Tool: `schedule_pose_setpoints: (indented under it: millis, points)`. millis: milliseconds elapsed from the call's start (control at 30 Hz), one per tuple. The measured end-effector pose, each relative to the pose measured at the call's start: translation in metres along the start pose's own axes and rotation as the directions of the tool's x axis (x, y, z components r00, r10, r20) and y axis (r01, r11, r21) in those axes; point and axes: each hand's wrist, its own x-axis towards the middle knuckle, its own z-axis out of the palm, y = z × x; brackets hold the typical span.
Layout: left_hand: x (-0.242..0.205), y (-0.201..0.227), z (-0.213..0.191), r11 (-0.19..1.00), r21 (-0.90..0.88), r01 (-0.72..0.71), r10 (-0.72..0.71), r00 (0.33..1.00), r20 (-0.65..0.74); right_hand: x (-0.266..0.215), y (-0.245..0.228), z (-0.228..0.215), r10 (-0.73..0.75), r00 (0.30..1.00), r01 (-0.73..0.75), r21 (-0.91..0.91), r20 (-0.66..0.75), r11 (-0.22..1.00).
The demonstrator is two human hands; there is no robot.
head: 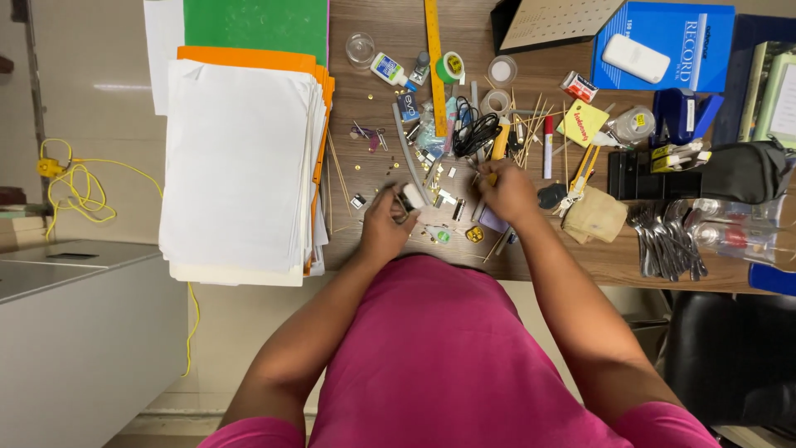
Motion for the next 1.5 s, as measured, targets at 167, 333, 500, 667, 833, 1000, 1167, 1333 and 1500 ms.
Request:
schedule_pose_setpoints:
  millis: [167,333,500,667,833,1000,1167,1333,1500]
  points:
    - [0.002,-0.008,-0.004,1.000,0.016,-0.020,0.019,0.996,0.087,-0.001,-0.027,0.007,0.050,0.999,-0.051,-0.143,-0.009,0.988]
    - [0.001,-0.009,-0.006,0.999,0.017,-0.035,0.033,0.997,0.072,0.008,-0.029,0.018,0.151,0.987,-0.158,-0.193,-0.047,0.968]
    - [-0.003,-0.011,-0.006,0.995,0.087,0.051,-0.057,0.996,0.070,0.015,0.001,0.035,-0.009,0.996,-0.009,-0.201,-0.092,0.980]
    - [0.000,0.004,-0.012,0.987,0.152,0.049,-0.060,0.996,0.066,-0.005,-0.040,0.000,-0.048,0.997,0.060,0.202,-0.067,0.977]
    - [0.001,0.001,-0.005,0.984,0.177,0.019,-0.030,0.998,0.057,-0.031,-0.106,-0.039,-0.159,0.987,0.157,0.336,-0.023,0.929]
    - [0.000,0.006,0.003,0.988,0.155,0.014,-0.022,0.998,0.053,-0.042,-0.130,-0.042,-0.293,0.956,0.261,0.395,0.020,0.881]
    - [-0.003,0.011,0.002,0.994,0.068,0.086,-0.088,0.996,0.030,-0.033,-0.086,-0.030,-0.170,0.983,0.182,0.386,-0.066,0.904]
    - [-0.015,0.004,-0.007,0.998,0.037,-0.045,0.042,0.996,0.079,-0.019,-0.014,-0.007,0.003,1.000,-0.010,0.330,0.022,0.944]
    - [-0.029,0.003,-0.013,0.996,0.045,-0.074,0.068,0.991,0.111,-0.011,0.025,0.021,-0.038,0.988,0.008,0.190,0.152,0.982]
